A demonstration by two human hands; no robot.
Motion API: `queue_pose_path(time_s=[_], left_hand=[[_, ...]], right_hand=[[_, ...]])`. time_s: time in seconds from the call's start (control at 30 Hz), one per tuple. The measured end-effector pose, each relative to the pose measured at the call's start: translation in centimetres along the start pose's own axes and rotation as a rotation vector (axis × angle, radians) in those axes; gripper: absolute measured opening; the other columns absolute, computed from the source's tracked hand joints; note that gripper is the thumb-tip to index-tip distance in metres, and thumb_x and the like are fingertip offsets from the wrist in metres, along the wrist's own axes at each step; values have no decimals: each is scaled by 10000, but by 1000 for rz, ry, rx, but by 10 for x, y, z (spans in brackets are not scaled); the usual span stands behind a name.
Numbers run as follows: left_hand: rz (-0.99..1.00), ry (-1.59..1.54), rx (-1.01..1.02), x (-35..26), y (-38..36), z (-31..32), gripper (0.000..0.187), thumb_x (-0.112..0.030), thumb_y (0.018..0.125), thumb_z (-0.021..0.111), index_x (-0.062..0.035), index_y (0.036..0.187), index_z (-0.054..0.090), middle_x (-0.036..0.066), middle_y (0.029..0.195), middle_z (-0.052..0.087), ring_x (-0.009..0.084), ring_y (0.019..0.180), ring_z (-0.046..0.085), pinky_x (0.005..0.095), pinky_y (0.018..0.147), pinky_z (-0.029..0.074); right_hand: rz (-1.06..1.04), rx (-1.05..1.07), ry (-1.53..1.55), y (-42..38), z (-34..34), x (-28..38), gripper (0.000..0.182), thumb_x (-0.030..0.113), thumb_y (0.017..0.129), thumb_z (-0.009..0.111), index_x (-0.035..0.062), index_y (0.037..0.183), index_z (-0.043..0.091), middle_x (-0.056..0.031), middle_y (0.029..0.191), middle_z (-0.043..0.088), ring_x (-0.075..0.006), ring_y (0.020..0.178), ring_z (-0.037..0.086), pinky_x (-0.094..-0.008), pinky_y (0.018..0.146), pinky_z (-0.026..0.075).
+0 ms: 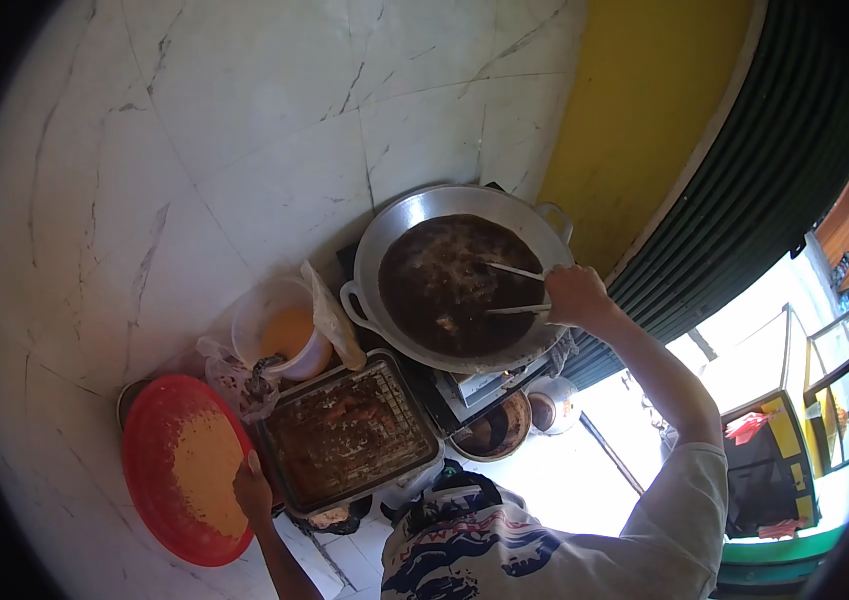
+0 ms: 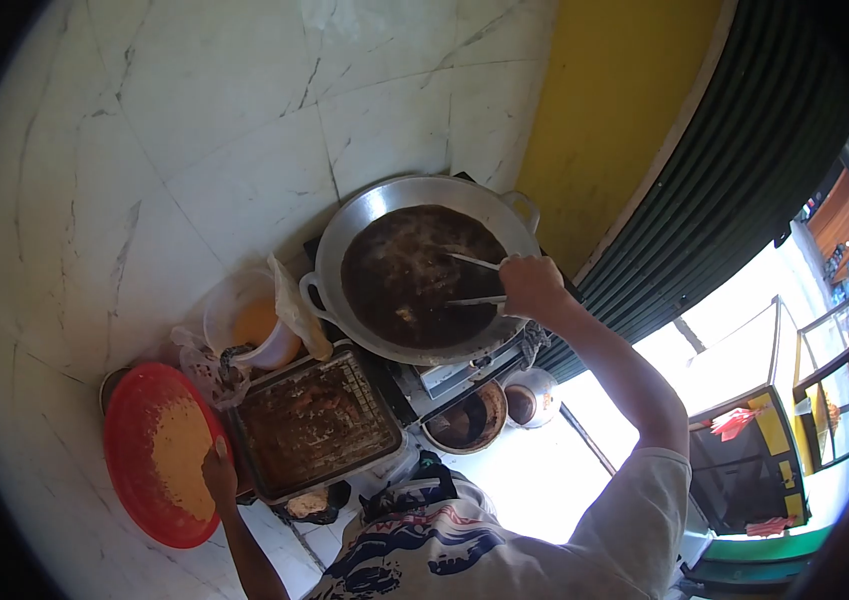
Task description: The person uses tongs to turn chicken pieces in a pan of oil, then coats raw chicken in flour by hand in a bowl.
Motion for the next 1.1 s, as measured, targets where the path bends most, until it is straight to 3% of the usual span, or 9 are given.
queue_pose_path(time_s=[0.23, 0.3, 0.47, 0.83, 0.9, 1.1], left_hand=[[-2, -28, 16, -3, -1, -1, 586, -525, 930, 357, -23, 1063, 629, 231, 964, 642, 424, 925, 596, 486, 792, 457], [22, -56, -10, -3, -1, -1, 590, -530, 929, 354, -26, 1067, 629, 232, 965, 642, 424, 926, 596, 488, 792, 457], [-10, -20, -10, 2, 0, 1, 607, -548, 921, 357, -28, 1082, 625, 234, 966, 641, 427, 933, 594, 493, 788, 459], [-48, -2, 20, -3, 1, -2, 613, -546, 920, 360, -14, 1076, 622, 233, 981, 638, 428, 947, 590, 489, 800, 457], [-43, -2, 30, -1, 0, 0, 609, -541, 923, 361, -13, 1080, 620, 233, 985, 638, 427, 949, 590, 488, 801, 457], [-27, -22, -2, -7, -2, -4, 600, -537, 925, 360, -25, 1101, 617, 231, 995, 637, 425, 953, 590, 487, 803, 458]], right_hand=[[14, -130, 42, 35, 15, 21, 424, 346, 674, 732, 19, 926, 634, -128, 924, 629, -288, 875, 648, -390, 739, 519], [35, -236, -3, 46, 16, 22, 246, 210, 721, 685, 32, 887, 651, -130, 915, 640, -254, 861, 660, -356, 711, 531], [59, -276, -3, 70, 26, 15, 128, 124, 768, 592, 41, 831, 665, -133, 914, 650, -258, 848, 664, -359, 712, 530], [132, -219, 94, 73, 11, -4, 171, 183, 798, 601, 39, 868, 663, -141, 950, 640, -278, 874, 654, -394, 743, 517], [140, -243, 89, 72, 9, -8, 249, 258, 771, 613, 27, 853, 661, -148, 946, 636, -283, 856, 653, -401, 710, 525], [23, -227, -9, 72, 7, 7, 241, 188, 779, 630, 20, 952, 639, -139, 1010, 619, -274, 919, 644, -388, 753, 517]])
Point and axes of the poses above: each hand's wrist, its own y-axis towards the middle knuckle, its own z-axis out of the palm, x = y × z, the point moved 8 cm from there along y, towards the middle knuckle
